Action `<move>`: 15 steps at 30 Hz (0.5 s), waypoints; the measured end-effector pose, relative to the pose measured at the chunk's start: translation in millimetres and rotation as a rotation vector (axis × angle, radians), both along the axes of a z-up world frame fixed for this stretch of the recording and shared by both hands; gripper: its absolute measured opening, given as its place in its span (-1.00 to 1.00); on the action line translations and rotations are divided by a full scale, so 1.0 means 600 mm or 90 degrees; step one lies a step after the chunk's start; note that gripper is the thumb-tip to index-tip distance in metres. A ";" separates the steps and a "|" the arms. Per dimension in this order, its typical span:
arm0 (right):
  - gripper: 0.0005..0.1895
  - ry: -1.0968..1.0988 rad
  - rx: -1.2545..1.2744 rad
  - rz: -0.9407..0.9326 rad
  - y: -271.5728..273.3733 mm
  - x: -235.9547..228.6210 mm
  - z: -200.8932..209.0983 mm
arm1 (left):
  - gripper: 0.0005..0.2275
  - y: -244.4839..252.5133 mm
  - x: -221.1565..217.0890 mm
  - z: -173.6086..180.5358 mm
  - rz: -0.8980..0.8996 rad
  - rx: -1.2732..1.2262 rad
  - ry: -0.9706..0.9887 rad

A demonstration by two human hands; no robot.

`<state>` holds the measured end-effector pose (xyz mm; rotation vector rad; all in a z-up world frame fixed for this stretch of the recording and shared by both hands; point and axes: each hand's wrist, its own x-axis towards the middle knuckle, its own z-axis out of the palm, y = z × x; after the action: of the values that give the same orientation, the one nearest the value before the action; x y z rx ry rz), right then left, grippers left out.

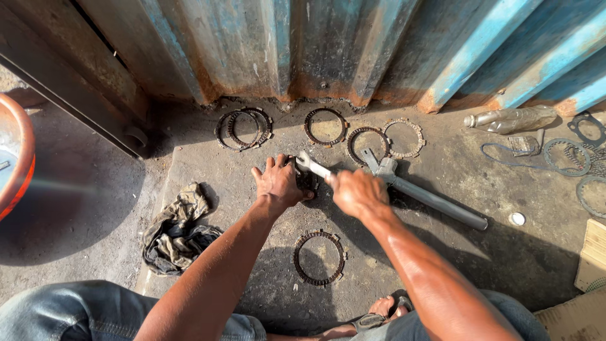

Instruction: The person cleans and separates circular metal clutch plates on the ground using a wrench and a hammer.

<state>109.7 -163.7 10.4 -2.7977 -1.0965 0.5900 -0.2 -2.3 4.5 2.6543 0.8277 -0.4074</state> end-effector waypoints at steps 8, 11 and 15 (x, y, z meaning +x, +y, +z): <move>-0.48 -0.017 -0.095 -0.003 -0.027 0.008 0.018 | -0.17 -0.001 0.001 0.001 -0.001 0.012 -0.003; -0.51 0.004 -0.025 -0.039 -0.028 0.017 0.029 | -0.16 -0.001 0.002 -0.003 -0.009 0.023 -0.017; -0.49 0.062 0.198 -0.183 -0.020 0.010 0.016 | -0.22 0.004 0.000 -0.007 -0.017 0.039 -0.003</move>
<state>115.6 -175.8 19.8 -2.5576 -0.6813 0.4729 -0.2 -0.1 0.3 2.7247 0.8155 -0.3879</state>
